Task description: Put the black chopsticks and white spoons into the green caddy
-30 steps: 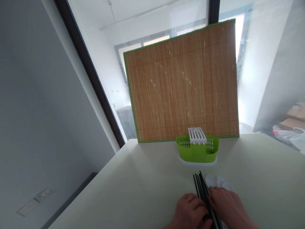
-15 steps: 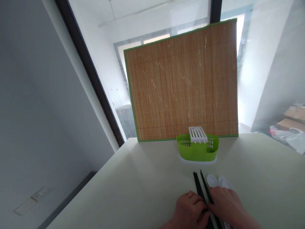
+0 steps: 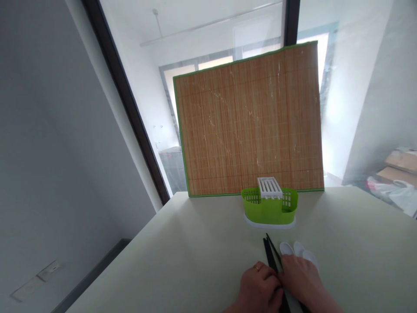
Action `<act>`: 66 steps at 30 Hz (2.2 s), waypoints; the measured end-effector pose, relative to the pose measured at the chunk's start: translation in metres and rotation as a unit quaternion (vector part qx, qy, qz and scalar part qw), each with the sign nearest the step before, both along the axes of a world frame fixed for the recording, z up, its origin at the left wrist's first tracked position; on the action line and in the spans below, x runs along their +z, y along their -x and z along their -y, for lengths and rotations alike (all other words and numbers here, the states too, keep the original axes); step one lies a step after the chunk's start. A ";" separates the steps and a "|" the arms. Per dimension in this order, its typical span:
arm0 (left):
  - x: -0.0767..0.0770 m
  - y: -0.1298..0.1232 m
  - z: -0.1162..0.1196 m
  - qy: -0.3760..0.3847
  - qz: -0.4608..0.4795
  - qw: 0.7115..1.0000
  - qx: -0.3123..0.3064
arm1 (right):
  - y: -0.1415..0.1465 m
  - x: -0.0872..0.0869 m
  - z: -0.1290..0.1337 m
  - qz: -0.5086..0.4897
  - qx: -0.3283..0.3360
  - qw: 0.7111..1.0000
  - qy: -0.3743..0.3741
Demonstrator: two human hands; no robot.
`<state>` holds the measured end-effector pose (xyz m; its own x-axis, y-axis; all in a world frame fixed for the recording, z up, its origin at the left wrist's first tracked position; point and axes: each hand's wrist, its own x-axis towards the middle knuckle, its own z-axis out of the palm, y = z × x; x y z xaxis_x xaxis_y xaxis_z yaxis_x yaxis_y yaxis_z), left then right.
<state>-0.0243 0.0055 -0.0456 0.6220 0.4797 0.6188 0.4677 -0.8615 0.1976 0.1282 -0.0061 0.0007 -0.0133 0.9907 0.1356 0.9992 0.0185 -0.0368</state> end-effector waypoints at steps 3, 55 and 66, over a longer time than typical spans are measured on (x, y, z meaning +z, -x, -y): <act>0.002 0.001 0.000 0.013 0.003 1.000 0.009 | 0.002 -0.001 -0.001 -0.009 -0.004 1.000 0.005; 0.113 0.046 -0.001 0.274 0.267 0.923 0.040 | 0.039 0.036 -0.009 -0.389 0.376 0.841 0.009; 0.216 0.069 -0.045 0.111 0.337 0.929 0.109 | -0.002 0.040 -0.014 -0.305 0.290 0.903 -0.091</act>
<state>-0.0934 0.0505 0.1706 0.0022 0.7103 0.7039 0.3318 -0.6645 0.6696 0.1300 0.0083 0.0411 -0.3904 0.8015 0.4531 0.6145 0.5933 -0.5200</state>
